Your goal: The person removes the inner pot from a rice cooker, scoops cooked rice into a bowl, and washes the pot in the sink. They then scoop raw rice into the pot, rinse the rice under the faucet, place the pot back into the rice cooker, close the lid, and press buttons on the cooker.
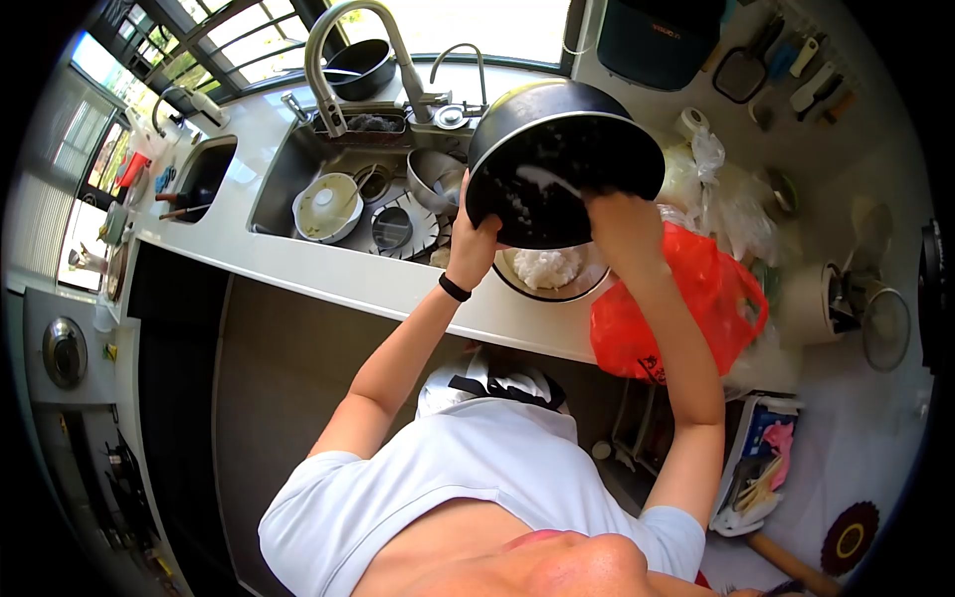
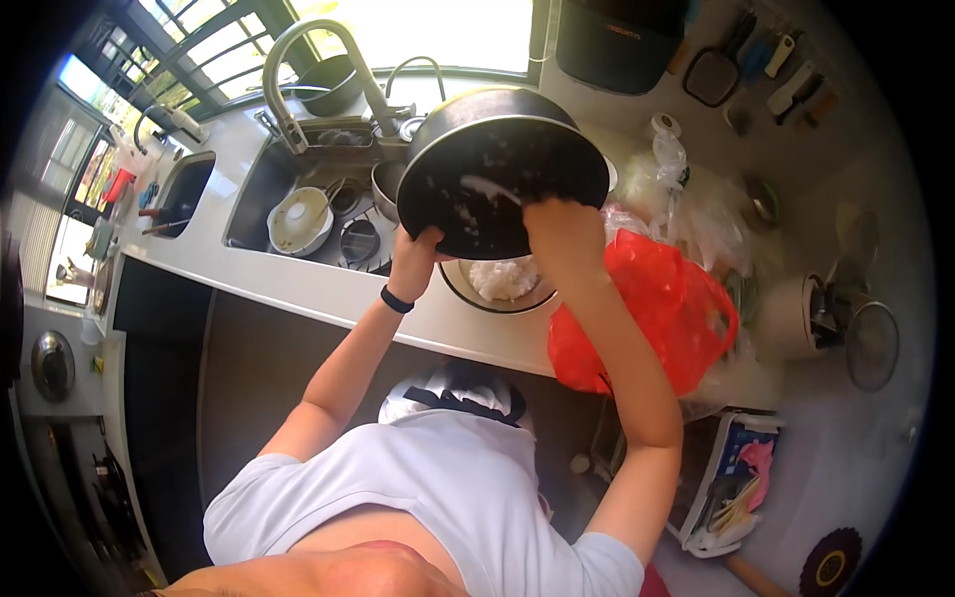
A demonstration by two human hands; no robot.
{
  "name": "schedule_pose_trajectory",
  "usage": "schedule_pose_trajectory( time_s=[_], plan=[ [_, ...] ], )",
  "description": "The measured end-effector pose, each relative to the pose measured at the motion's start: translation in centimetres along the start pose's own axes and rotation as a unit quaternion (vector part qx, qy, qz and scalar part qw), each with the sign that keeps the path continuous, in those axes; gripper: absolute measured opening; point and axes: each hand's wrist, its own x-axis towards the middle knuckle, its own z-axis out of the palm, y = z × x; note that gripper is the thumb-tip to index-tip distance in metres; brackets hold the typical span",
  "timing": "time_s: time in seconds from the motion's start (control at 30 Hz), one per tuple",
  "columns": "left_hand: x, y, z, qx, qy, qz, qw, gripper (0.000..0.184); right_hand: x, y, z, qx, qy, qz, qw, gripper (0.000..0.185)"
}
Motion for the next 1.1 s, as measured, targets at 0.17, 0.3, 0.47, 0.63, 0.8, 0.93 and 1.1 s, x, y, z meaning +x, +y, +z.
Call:
schedule_pose_trajectory(
  time_s=[0.17,0.3,0.47,0.63,0.8,0.93,1.1],
  plan=[
    [-1.1,1.5,1.7,-0.024,0.022,-0.018,0.999,0.062,0.8,0.7,-1.6,-0.041,0.038,0.059,0.997,0.010],
    [-0.8,0.5,1.1,-0.038,-0.008,-0.019,0.999,0.062,-0.2,1.3,1.7,0.018,0.000,0.002,1.000,0.013],
    [-0.2,-1.4,0.1,0.027,0.020,0.061,0.998,0.076,-1.5,1.6,1.0,0.064,0.016,-0.076,0.995,0.015],
    [1.4,-2.8,-1.6,0.110,0.029,0.139,0.984,0.084,-4.9,2.8,-0.2,-0.017,-0.068,-0.133,0.989,0.019],
    [0.3,-1.3,-1.5,0.076,0.073,0.133,0.986,0.086,-8.2,2.7,3.0,-0.036,-0.124,-0.028,0.991,0.011],
    [-2.4,1.9,-3.6,-0.084,0.102,-0.041,0.990,0.048,-9.9,0.9,5.6,0.065,-0.081,0.032,0.994,0.012],
    [-5.6,5.7,-11.1,-0.156,0.105,-0.198,0.962,0.049,-10.0,-1.4,6.6,0.024,-0.217,0.075,0.973,0.017]
  ],
)
